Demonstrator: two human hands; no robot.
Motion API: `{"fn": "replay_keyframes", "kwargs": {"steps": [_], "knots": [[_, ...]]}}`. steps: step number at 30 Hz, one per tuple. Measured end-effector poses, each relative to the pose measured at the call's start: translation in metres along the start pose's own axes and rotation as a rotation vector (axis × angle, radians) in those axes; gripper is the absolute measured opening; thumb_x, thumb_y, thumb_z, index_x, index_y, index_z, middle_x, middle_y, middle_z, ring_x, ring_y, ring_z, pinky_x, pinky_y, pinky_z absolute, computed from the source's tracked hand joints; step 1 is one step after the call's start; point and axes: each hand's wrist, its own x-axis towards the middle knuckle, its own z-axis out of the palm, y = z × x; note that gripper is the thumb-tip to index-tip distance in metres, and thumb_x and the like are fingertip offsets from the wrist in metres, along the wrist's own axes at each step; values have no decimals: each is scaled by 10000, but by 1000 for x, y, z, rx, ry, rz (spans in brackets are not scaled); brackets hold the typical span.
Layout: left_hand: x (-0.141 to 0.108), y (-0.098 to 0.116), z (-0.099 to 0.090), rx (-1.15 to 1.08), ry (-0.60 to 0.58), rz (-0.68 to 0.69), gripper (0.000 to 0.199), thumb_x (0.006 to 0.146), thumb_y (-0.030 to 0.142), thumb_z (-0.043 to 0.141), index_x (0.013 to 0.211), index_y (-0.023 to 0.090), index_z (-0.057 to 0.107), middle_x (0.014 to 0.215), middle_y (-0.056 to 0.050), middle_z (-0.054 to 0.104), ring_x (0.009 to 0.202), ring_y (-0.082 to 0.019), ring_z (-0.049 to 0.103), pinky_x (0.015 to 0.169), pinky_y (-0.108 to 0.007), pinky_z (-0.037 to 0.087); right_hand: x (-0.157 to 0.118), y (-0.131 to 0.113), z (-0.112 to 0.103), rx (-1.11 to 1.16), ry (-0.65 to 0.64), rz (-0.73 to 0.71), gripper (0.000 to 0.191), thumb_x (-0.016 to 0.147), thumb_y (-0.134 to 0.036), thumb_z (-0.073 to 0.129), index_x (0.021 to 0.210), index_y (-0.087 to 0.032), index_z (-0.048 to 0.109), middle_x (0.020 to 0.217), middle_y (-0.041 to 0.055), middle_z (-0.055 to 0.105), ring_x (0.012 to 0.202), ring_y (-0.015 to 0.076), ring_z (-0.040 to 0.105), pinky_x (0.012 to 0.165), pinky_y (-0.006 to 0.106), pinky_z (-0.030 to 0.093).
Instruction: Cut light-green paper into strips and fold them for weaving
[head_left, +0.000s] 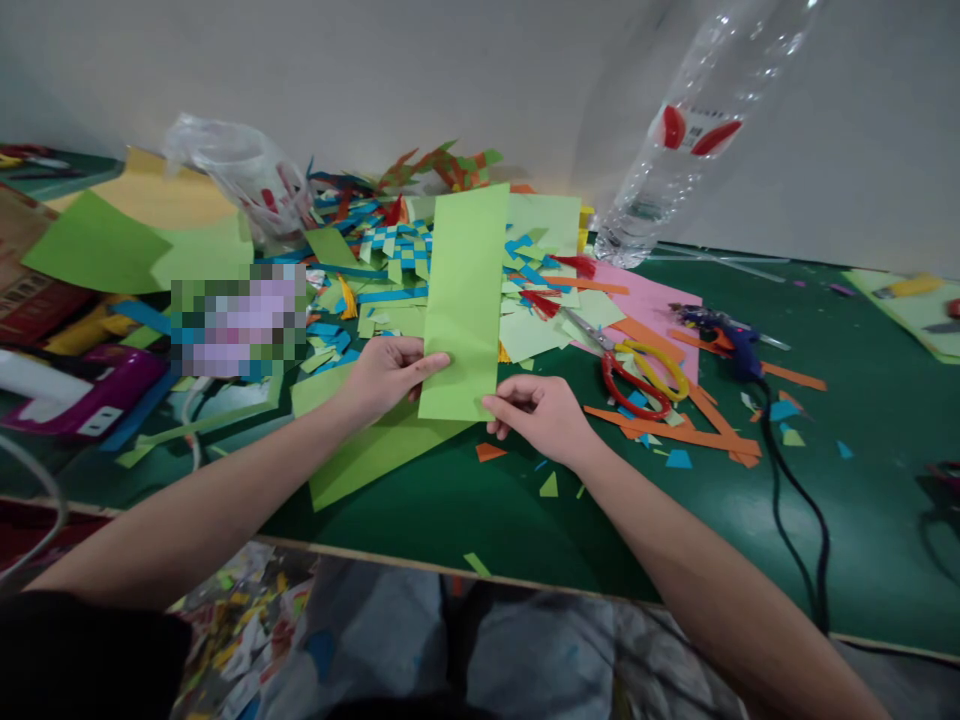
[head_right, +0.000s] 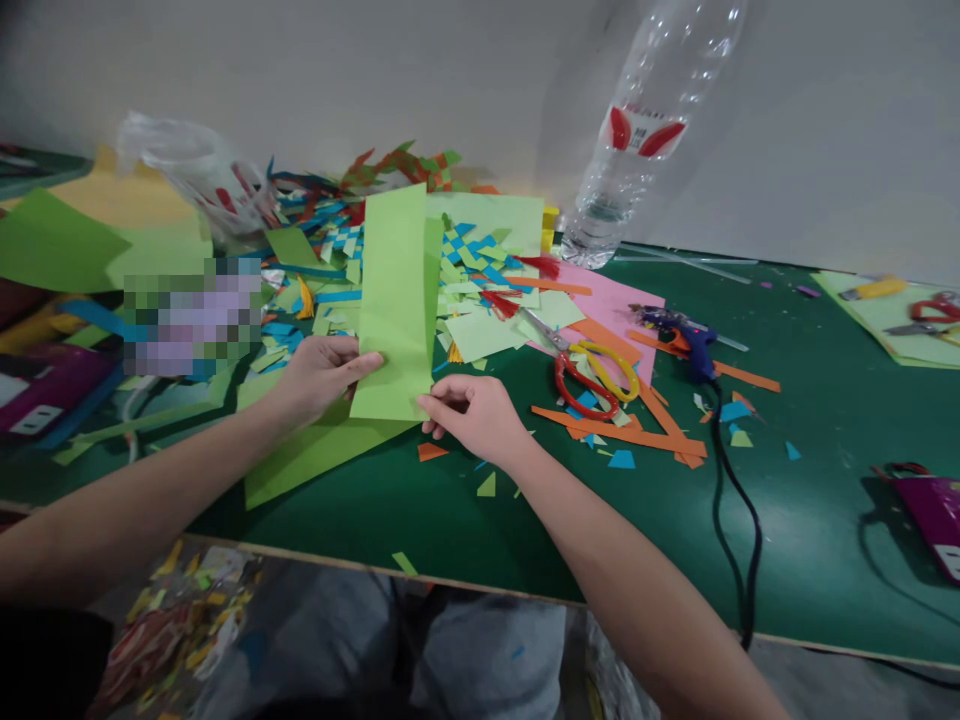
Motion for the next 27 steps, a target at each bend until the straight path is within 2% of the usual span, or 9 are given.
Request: {"fn": "replay_keyframes", "kwargs": {"steps": [4, 8, 11, 19, 23, 27], "knots": [[0, -4, 0, -36, -26, -3, 489, 804, 485, 695, 490, 186, 470, 367, 43, 426, 341, -78, 417, 364, -200, 305, 0, -1, 0, 5, -8, 2, 319, 784, -467, 735, 680, -201, 592, 587, 1, 690, 512, 118, 649, 588, 264, 550], [2, -17, -2, -179, -79, -62, 421, 806, 550, 697, 639, 181, 584, 490, 16, 539, 386, -104, 500, 369, -219, 374, -1, -1, 0, -2, -50, 9, 295, 799, -429, 719, 673, -198, 586, 582, -2, 681, 511, 116, 648, 586, 259, 553], [3, -20, -3, -197, -87, -77, 425, 804, 565, 700, 663, 179, 595, 526, 7, 555, 415, -114, 528, 384, -227, 406, -2, 0, -1, -28, -85, 12, 297, 810, -427, 706, 668, -199, 581, 588, 1, 683, 520, 117, 655, 578, 256, 553], [2, -11, -2, -50, 25, -37, 460, 830, 487, 686, 566, 201, 441, 403, 54, 426, 331, -71, 400, 340, -207, 267, 0, 3, -2, -6, -107, 11, 275, 805, -396, 723, 675, -196, 585, 593, -6, 687, 525, 115, 662, 568, 247, 562], [2, -11, 0, -29, 70, -18, 464, 826, 462, 682, 553, 204, 410, 387, 64, 411, 331, -72, 415, 344, -198, 271, -1, 2, -2, 9, -108, 21, 295, 790, -410, 735, 660, -202, 571, 581, -6, 682, 514, 113, 652, 561, 247, 565], [3, -11, -1, -31, 66, -1, 444, 835, 452, 678, 562, 199, 435, 408, 55, 456, 352, -74, 449, 358, -193, 306, -2, 1, -1, 0, -102, 25, 290, 781, -393, 735, 653, -208, 552, 576, -1, 687, 507, 114, 648, 560, 251, 559]]}}
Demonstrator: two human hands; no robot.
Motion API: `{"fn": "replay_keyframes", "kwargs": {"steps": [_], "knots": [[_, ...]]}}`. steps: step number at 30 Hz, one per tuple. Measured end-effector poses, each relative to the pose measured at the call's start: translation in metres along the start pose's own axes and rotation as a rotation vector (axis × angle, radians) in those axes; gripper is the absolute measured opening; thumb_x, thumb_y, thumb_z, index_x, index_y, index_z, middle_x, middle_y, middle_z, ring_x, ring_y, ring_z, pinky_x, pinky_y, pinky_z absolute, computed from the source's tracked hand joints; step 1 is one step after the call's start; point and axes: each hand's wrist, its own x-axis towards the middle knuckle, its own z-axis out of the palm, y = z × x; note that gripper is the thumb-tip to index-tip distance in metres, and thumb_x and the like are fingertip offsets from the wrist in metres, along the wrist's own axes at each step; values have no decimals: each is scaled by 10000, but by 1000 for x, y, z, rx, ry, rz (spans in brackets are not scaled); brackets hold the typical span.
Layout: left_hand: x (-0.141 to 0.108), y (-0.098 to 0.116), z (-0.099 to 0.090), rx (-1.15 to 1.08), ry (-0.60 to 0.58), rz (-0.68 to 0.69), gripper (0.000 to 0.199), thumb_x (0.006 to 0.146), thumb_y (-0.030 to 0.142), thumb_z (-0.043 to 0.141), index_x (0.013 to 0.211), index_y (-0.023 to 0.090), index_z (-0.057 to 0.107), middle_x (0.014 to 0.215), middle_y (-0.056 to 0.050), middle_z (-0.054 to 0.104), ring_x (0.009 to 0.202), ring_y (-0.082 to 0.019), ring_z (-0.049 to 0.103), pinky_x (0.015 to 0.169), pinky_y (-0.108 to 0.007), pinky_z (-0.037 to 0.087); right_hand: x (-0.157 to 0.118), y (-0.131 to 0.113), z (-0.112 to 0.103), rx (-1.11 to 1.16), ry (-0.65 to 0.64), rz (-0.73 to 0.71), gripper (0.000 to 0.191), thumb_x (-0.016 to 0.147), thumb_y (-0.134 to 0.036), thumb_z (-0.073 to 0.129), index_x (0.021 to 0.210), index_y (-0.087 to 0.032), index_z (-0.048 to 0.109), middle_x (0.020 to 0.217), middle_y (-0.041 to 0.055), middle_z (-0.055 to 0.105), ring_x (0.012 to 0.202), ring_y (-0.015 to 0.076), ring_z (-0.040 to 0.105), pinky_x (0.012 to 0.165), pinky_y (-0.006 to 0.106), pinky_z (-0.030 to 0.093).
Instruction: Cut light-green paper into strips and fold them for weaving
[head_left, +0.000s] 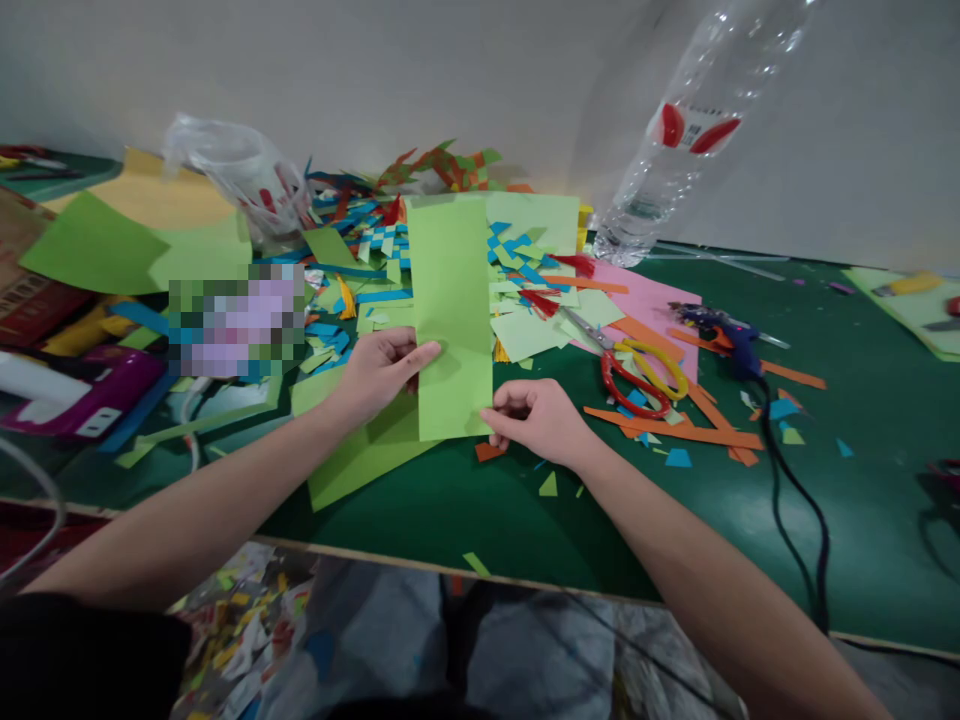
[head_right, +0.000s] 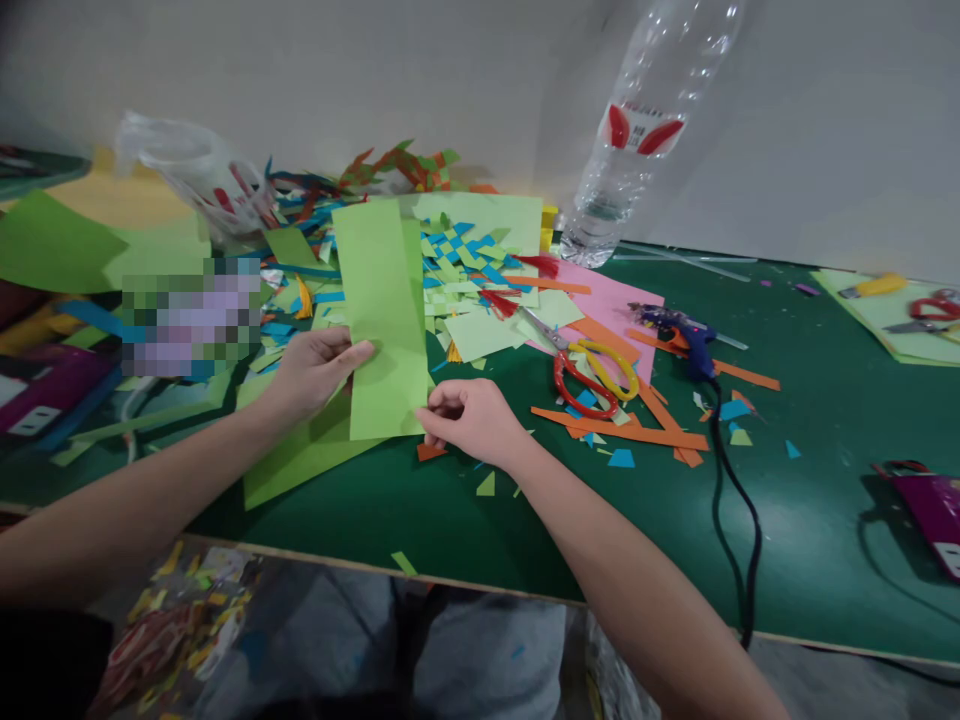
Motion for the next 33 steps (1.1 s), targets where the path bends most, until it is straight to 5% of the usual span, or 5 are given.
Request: {"fn": "replay_keyframes", "kwargs": {"steps": [12, 17, 23, 33], "knots": [[0, 5, -2, -21, -1, -7, 393, 804, 414, 695, 572, 196, 465, 400, 63, 452, 351, -70, 451, 388, -185, 351, -2, -1, 1, -11, -15, -5, 321, 765, -403, 721, 641, -219, 488, 552, -18, 640, 513, 126, 636, 514, 237, 494], [0, 6, -2, -9, -14, 14, 411, 770, 442, 724, 567, 198, 464, 406, 55, 461, 357, -83, 477, 375, -188, 350, -2, 0, 2, -156, 20, -120, 242, 801, -342, 652, 654, -211, 511, 599, -30, 572, 537, 99, 514, 528, 239, 409], [-2, 4, 0, -34, -183, 36, 423, 738, 461, 757, 555, 181, 498, 449, 34, 505, 372, -89, 499, 371, -186, 348, 2, 3, 0, -254, 184, -135, 425, 861, -547, 595, 618, -214, 494, 568, -21, 506, 544, 119, 450, 540, 277, 367], [-3, 5, -1, -59, -263, 56, 418, 821, 512, 665, 613, 169, 544, 470, 23, 509, 380, -103, 516, 366, -196, 386, 2, 0, -1, -291, 130, -92, 502, 844, -634, 600, 591, -208, 520, 558, 2, 616, 545, 135, 530, 557, 276, 386]]}}
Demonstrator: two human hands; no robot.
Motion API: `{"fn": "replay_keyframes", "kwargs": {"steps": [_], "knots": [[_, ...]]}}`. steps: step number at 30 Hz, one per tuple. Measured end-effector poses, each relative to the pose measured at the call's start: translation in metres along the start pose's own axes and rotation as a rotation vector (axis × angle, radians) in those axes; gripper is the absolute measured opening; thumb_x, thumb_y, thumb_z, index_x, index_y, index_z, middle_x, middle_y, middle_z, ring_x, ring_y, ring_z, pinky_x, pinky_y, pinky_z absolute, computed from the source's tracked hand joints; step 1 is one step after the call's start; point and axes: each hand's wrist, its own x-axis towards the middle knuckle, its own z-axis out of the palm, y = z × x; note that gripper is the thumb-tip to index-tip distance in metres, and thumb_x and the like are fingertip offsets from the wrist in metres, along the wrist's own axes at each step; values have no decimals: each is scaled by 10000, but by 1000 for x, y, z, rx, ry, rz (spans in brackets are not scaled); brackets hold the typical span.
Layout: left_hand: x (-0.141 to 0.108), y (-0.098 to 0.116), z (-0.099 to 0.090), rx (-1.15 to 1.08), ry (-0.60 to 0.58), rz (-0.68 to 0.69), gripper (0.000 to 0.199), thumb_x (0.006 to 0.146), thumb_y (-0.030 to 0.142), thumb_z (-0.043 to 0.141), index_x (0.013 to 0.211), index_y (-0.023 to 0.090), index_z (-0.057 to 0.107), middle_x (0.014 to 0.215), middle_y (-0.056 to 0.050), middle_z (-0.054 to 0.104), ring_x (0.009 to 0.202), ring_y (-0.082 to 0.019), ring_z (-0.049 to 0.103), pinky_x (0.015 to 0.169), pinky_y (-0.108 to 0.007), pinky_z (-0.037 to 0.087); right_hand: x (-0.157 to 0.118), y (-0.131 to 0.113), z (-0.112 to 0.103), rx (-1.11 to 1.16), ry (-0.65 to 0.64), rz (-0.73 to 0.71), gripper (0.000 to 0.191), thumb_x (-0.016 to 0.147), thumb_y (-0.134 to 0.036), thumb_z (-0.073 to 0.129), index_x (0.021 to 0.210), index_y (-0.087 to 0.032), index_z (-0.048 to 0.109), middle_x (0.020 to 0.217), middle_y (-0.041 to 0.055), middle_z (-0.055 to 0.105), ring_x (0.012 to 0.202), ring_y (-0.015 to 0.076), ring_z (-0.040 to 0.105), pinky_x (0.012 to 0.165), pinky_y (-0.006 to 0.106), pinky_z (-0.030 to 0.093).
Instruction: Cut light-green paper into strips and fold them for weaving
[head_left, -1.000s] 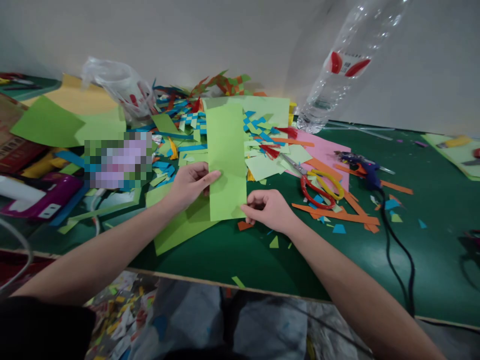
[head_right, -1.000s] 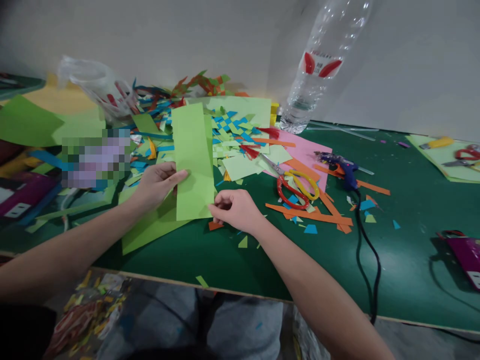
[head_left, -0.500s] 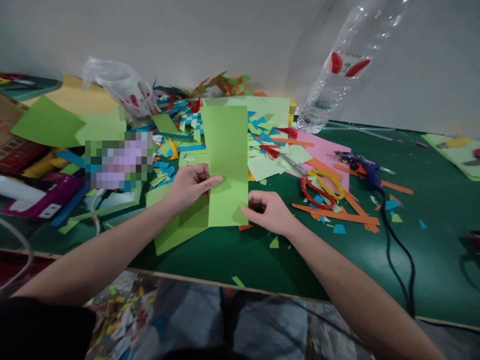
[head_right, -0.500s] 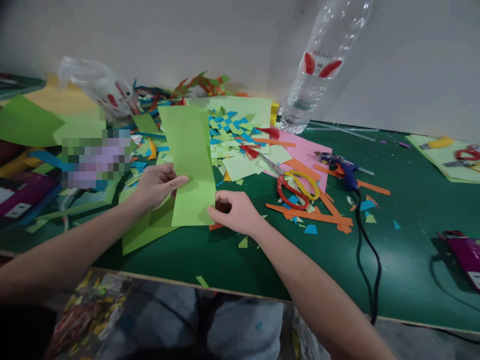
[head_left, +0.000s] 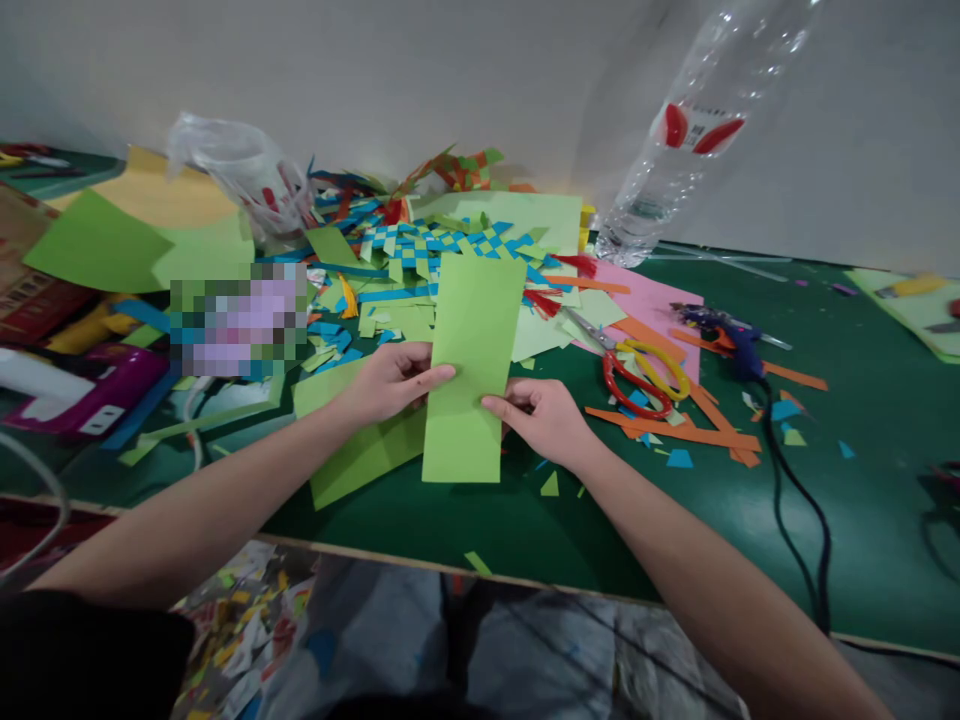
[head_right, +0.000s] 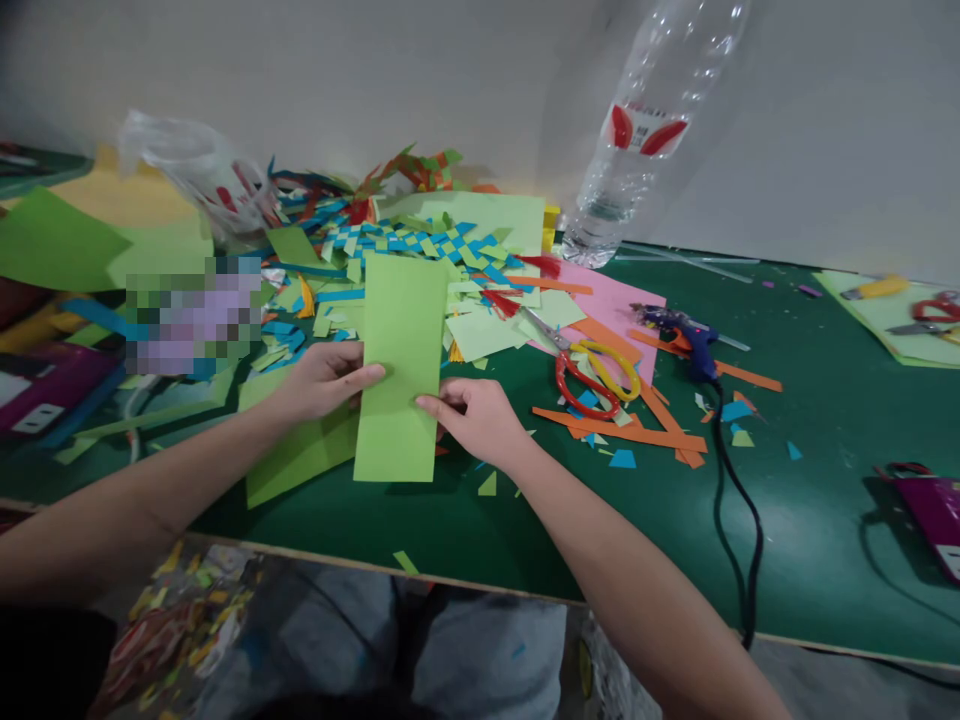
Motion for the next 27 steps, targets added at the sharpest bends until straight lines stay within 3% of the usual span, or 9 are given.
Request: {"fn": "replay_keyframes", "kwargs": {"steps": [4, 12, 19, 27], "knots": [[0, 0, 0, 41, 39, 41, 426, 841, 478, 647, 577, 169, 520, 429, 32, 478, 360, -87, 482, 347, -178, 318, -1, -1, 0, 45, -46, 22, 443, 856, -567, 604, 608, -209, 519, 586, 12, 644, 574, 146, 575, 573, 273, 404], [1, -1, -1, 86, 42, 120, 484, 851, 442, 666, 505, 167, 470, 414, 32, 478, 349, -66, 434, 365, -185, 297, 0, 3, 3, -45, -15, 2, 429, 845, -547, 584, 602, -214, 465, 553, -25, 476, 533, 110, 413, 514, 267, 336], [2, 2, -1, 174, 32, 157, 520, 854, 476, 657, 479, 162, 478, 422, 27, 481, 379, -69, 422, 386, -195, 299, -1, 1, 4, 256, 2, 11, 432, 835, -630, 609, 726, -218, 532, 689, 12, 627, 610, 165, 653, 592, 297, 515], [2, 2, 0, 55, -63, 50, 475, 879, 488, 616, 557, 181, 451, 399, 39, 473, 349, -82, 461, 369, -181, 316, -1, 4, 2, 75, 77, -34, 395, 912, -501, 562, 642, -221, 491, 601, 2, 650, 570, 151, 649, 553, 273, 458]]}}
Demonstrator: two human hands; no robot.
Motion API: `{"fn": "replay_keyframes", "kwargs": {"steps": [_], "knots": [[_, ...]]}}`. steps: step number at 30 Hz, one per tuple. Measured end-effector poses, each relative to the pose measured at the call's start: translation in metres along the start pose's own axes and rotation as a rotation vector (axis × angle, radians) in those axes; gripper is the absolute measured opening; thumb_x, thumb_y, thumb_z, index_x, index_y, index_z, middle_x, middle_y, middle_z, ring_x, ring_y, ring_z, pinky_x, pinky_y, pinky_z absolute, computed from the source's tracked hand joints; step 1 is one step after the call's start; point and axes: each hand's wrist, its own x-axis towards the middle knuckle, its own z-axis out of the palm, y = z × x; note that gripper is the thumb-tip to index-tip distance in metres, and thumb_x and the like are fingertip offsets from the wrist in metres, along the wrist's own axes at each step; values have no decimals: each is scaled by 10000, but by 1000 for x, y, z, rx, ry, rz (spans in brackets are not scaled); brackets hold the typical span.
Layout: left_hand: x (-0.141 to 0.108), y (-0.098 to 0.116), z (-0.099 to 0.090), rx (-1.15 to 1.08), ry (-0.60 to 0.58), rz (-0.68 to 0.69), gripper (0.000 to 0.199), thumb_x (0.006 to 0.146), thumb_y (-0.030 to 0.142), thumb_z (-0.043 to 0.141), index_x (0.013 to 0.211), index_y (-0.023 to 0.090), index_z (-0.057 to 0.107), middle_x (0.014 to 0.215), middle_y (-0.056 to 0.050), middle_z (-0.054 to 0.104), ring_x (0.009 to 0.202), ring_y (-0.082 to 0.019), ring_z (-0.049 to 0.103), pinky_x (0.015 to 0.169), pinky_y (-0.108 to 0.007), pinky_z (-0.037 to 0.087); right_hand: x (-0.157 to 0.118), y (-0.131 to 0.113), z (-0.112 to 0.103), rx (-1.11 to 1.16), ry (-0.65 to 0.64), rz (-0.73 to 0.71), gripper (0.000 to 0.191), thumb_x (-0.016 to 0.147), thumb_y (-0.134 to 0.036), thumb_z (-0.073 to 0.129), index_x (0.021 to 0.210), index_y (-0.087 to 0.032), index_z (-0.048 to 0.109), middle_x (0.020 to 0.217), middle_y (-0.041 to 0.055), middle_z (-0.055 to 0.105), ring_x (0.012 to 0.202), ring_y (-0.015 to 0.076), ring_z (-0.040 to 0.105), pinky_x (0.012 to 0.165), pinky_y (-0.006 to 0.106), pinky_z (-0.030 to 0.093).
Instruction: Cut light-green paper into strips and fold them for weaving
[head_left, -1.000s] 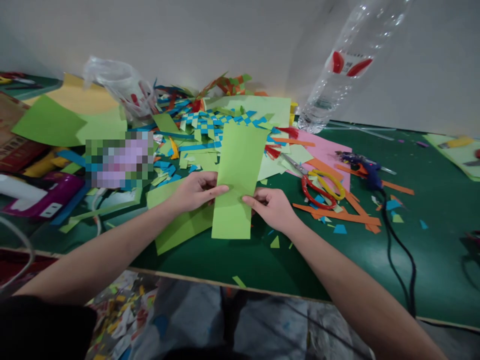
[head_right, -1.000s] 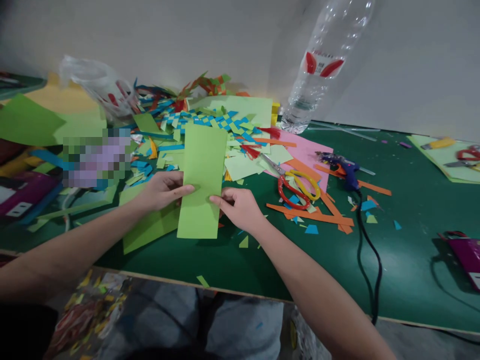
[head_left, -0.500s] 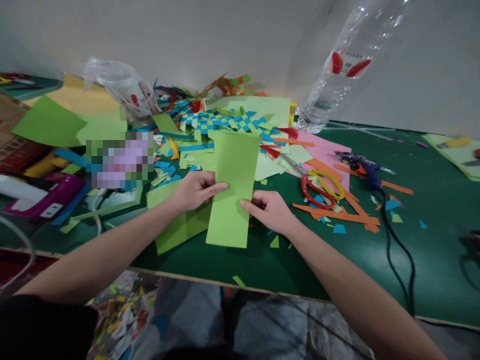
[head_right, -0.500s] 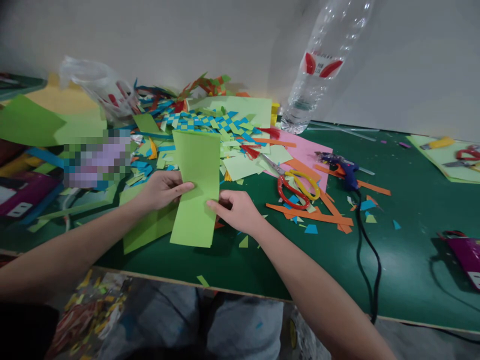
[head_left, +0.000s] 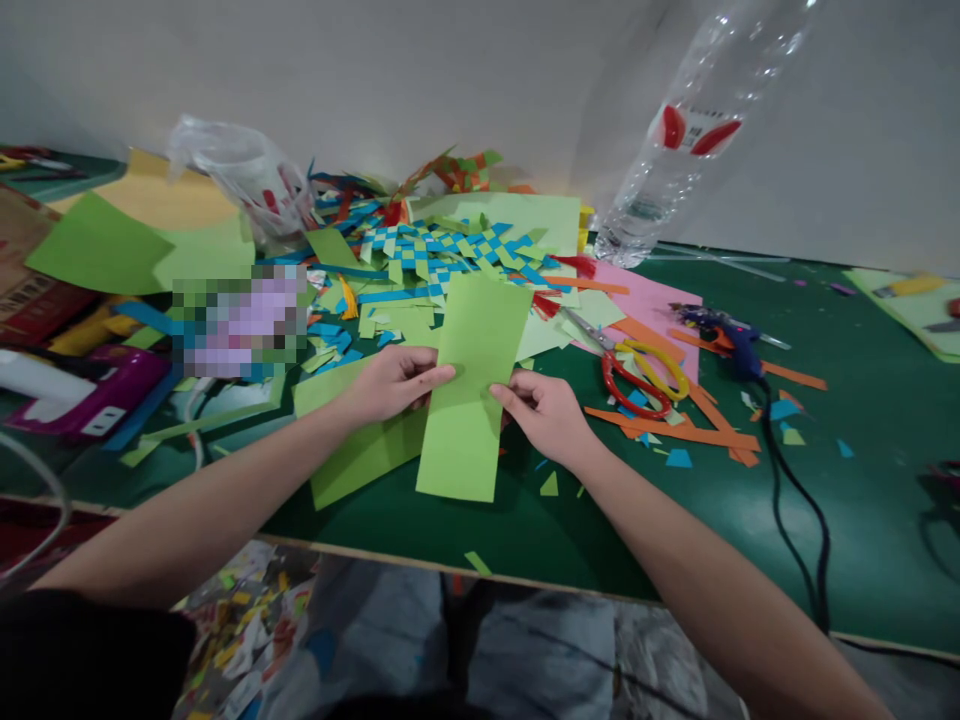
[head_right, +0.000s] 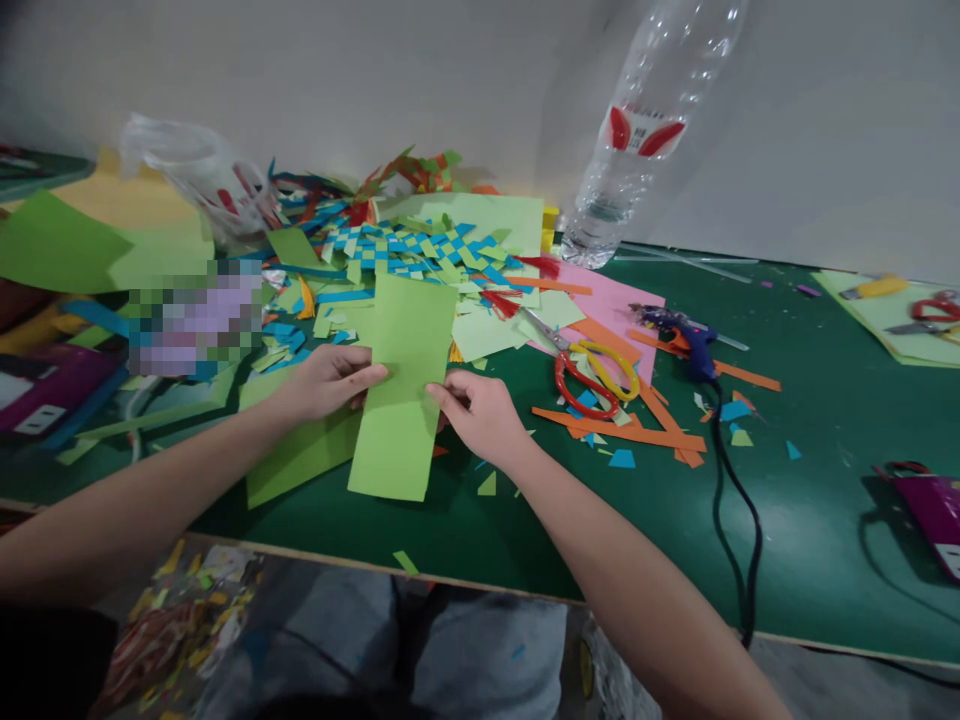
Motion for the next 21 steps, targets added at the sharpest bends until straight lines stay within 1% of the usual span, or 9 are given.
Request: {"fn": "replay_keyframes", "kwargs": {"steps": [4, 8, 13, 17, 19, 21], "knots": [[0, -1, -1, -16, 34, -6, 436, 884, 474, 603, 592, 180, 467, 406, 46, 460, 349, -84, 472, 364, -173, 311, 0, 0, -1, 6, -49, 24, 381, 911, -498, 567, 654, -222, 514, 610, 7, 681, 577, 157, 664, 567, 280, 471], [0, -1, -2, 23, 65, 1, 425, 867, 434, 635, 569, 172, 482, 404, 44, 465, 337, -69, 440, 354, -169, 288, 0, -1, -1, 69, -83, 46, 364, 896, -504, 581, 674, -217, 552, 601, 9, 674, 574, 167, 672, 587, 296, 506], [0, -3, 0, 10, 78, -27, 407, 838, 452, 668, 586, 167, 523, 401, 43, 481, 333, -67, 424, 344, -172, 282, 0, 0, 2, 114, -23, 37, 402, 855, -541, 622, 636, -221, 516, 580, -9, 594, 556, 162, 650, 549, 292, 514], [0, -3, 0, -3, 78, -6, 398, 828, 451, 676, 588, 166, 535, 405, 45, 473, 334, -65, 416, 343, -175, 289, 2, 0, 2, 170, 31, 25, 397, 817, -588, 653, 709, -217, 563, 696, 9, 645, 561, 148, 644, 549, 292, 534], [-1, -3, 0, 13, 68, -12, 403, 833, 455, 673, 593, 170, 520, 413, 47, 469, 338, -69, 436, 342, -174, 298, 2, 0, 1, 179, 47, 27, 373, 824, -575, 655, 751, -216, 584, 726, 14, 672, 566, 147, 647, 561, 292, 539], [-1, -3, -1, 0, 56, -15, 390, 848, 477, 656, 640, 174, 525, 446, 48, 487, 353, -80, 479, 347, -174, 332, 2, 1, 0, 166, 49, 27, 343, 855, -540, 635, 754, -215, 590, 723, 14, 679, 569, 148, 655, 573, 293, 535]]}}
